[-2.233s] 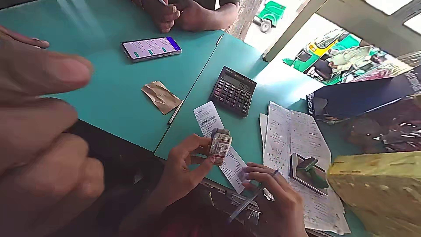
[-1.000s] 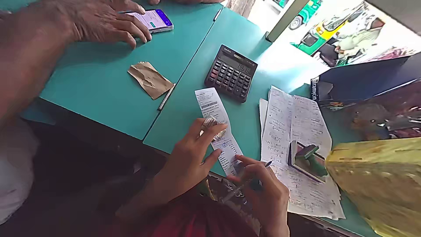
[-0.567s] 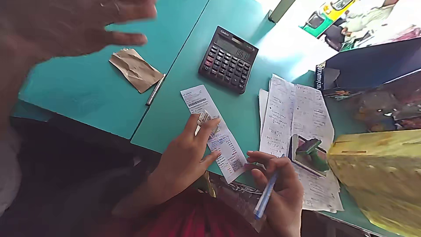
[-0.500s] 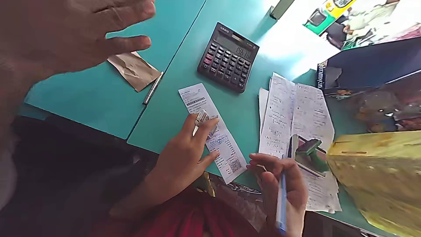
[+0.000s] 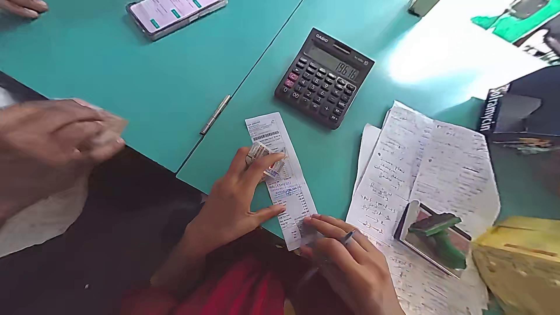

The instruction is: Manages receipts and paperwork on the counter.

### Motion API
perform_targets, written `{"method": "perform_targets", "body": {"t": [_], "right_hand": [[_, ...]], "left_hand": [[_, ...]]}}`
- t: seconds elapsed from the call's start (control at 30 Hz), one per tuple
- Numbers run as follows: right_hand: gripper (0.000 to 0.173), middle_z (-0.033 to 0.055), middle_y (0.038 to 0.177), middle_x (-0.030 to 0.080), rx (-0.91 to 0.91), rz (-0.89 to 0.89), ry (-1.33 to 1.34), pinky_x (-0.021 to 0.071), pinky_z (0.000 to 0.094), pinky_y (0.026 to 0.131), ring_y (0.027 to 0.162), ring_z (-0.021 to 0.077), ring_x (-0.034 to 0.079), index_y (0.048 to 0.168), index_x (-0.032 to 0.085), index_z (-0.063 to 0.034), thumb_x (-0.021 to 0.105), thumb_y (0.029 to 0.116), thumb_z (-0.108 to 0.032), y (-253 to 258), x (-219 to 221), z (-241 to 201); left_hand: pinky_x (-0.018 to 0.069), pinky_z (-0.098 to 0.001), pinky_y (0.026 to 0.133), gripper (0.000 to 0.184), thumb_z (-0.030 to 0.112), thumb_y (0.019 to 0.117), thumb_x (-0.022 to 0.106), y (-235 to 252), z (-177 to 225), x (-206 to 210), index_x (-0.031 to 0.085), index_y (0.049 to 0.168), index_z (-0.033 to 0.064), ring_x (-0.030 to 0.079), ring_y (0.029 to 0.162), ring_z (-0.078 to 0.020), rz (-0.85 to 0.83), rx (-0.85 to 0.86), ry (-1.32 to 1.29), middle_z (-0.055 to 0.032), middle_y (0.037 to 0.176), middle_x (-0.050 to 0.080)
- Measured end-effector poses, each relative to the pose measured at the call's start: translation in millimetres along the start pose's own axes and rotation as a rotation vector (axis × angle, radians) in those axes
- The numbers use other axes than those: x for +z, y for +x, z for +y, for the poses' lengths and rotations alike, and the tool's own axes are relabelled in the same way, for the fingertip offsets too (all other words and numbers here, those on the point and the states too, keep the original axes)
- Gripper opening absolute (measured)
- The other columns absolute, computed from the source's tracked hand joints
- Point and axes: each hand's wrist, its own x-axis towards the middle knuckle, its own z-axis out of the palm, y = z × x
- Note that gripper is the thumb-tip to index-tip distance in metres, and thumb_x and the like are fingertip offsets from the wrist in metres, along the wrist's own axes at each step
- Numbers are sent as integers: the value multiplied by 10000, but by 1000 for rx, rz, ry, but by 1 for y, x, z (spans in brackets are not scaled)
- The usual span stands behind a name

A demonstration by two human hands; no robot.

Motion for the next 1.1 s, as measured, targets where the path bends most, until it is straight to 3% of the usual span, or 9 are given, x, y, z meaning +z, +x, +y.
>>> {"method": "perform_targets", "body": {"t": [0.2,0.3,0.43,0.5,0.63,0.73,0.83,1.1], "right_hand": [[198,66,1071,752,15,45,73,492,265,1064,1153,152,683,922,581,-103,650,1015,-263,-7,1,5],[236,59,1054,734,60,87,209,514,264,1049,1154,134,679,954,549,-92,635,1024,-300,-9,0,7],[173,-47,1185,700,130,219,508,541,290,1043,1215,110,650,1022,555,-174,563,1058,-343,-10,-8,9],[174,-91,1171,719,136,324,583,553,276,1011,1166,102,678,1062,590,-230,499,1078,-378,-8,-13,11],[186,-86,1101,749,157,479,600,592,277,933,1078,127,722,1075,616,-266,488,1076,-400,-8,-19,15],[179,-97,1180,733,134,474,543,587,275,948,1145,127,698,1120,618,-290,519,1059,-426,-10,-23,16],[231,-83,1271,704,94,443,536,557,293,997,1218,146,659,1198,618,-290,525,1049,-441,-8,-25,15],[214,-45,1198,733,116,536,535,572,319,972,1167,176,685,1149,648,-266,555,1039,-424,-10,-33,9]], "left_hand": [[540,-250,924,541,168,899,676,0,3,2,560,1412,38,594,1175,-166,78,-51,19,-194,1331,530],[538,-255,927,530,144,901,650,0,3,1,563,1414,44,595,1178,-165,73,-52,15,-186,1325,535],[553,-240,885,614,246,874,741,-1,2,1,553,1422,44,606,1153,-151,79,-48,-32,-189,1322,534],[553,-241,837,691,329,835,793,-1,3,3,556,1418,45,612,1108,-156,89,-48,-23,-189,1307,542],[565,-275,755,832,394,776,835,-1,5,5,508,1469,70,632,1056,-198,109,-57,21,-221,1320,524],[557,-286,828,930,413,755,853,-2,5,6,442,1513,64,603,1143,-224,124,-78,27,-250,1383,472],[565,-290,798,978,424,736,860,0,5,5,417,1529,63,616,1124,-227,122,-93,37,-269,1413,443],[547,-292,800,996,454,744,847,0,3,4,391,1546,79,599,1126,-236,95,-81,36,-277,1426,422]]}}
